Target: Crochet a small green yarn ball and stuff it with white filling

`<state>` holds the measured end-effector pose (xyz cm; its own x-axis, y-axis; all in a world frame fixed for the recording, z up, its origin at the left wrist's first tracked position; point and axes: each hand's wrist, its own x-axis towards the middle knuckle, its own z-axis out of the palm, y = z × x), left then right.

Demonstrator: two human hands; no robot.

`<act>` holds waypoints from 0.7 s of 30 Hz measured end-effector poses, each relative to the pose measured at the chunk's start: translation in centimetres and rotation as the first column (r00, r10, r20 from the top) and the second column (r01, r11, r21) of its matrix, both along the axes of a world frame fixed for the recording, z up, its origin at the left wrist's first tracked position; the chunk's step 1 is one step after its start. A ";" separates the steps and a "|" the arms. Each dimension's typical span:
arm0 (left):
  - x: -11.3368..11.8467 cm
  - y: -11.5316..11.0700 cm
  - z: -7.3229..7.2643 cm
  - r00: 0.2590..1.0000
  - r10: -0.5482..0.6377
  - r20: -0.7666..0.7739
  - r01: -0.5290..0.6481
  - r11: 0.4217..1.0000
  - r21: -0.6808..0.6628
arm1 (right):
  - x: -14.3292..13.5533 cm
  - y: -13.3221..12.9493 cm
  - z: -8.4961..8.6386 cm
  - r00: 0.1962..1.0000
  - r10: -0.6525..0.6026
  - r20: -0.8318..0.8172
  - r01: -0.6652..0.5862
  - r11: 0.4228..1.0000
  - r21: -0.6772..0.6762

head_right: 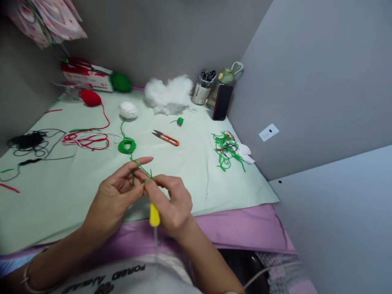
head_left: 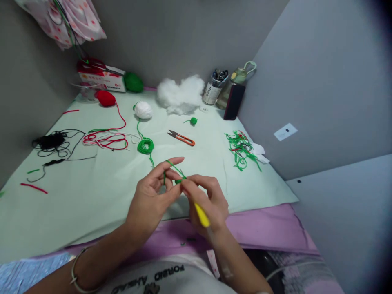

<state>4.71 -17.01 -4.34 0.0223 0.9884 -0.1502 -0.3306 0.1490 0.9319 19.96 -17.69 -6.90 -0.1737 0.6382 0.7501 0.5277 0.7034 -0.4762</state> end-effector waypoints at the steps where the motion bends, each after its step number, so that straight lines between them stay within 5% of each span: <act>1: -0.1 0.1 0.1 0.995 -0.044 0.090 0.049 0.997 -0.058 | 0.0 0.0 -0.1 1.000 -0.025 0.014 0.025 1.000 0.015; 4: -0.6 0.6 0.3 0.938 -0.135 0.320 0.203 0.961 -0.190 | 0.1 0.3 0.2 0.975 -0.001 -0.221 -0.015 0.997 -0.072; 8: -0.9 1.0 0.7 0.931 -0.159 0.329 0.216 0.966 -0.142 | 0.2 1.3 1.0 0.748 0.043 -0.662 -0.283 0.923 -0.260; 16: 0.0 0.9 0.6 0.958 -0.141 0.249 0.169 0.981 -0.094 | -0.1 1.8 0.8 0.750 0.098 -0.655 -0.348 0.899 -0.264; 21: -1.4 1.5 0.2 0.869 -0.324 0.374 0.394 0.910 -0.129 | 0.7 2.5 1.4 0.550 0.016 -0.835 -0.513 0.796 -0.322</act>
<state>3.29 -15.50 -4.11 0.4539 0.8531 -0.2574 -0.5068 0.4848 0.7129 20.69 -15.15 -5.46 0.0722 0.9591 0.2738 -0.3846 0.2800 -0.8796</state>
